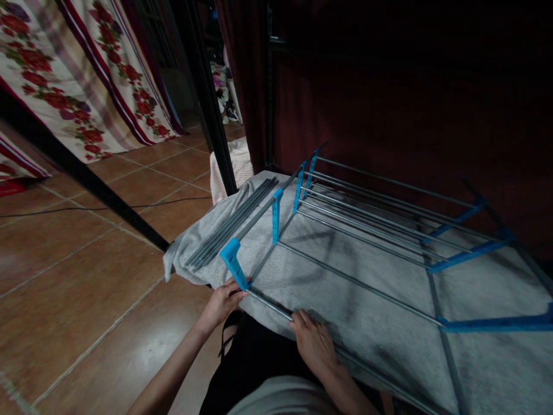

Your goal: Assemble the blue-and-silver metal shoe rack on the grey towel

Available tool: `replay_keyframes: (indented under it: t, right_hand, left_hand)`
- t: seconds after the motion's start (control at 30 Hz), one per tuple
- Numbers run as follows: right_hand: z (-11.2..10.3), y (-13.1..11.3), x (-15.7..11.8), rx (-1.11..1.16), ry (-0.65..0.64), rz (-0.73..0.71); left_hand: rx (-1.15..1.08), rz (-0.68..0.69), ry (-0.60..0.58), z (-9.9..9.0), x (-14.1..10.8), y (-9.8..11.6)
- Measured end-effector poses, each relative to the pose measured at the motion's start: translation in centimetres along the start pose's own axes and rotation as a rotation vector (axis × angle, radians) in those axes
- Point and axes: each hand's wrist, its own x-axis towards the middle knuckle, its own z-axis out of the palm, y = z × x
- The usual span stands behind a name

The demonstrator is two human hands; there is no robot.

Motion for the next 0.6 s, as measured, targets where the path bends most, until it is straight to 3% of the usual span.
replay_keyframes:
  t: [0.37, 0.5, 0.6]
  right_hand:
    - [-1.0, 0.1, 0.6, 0.063, -0.098, 0.002]
    - [-1.2, -0.4, 0.5, 0.053, -0.074, 0.022]
    - [-1.5, -0.4, -0.3, 0.048, 0.017, 0.029]
  left_hand:
    - [0.095, 0.015, -0.015, -0.2, 0.0, 0.7]
    - [0.092, 0.031, 0.018, -0.4, 0.3, 0.1]
    - [0.132, 0.016, 0.049, -0.7, 0.3, -1.0]
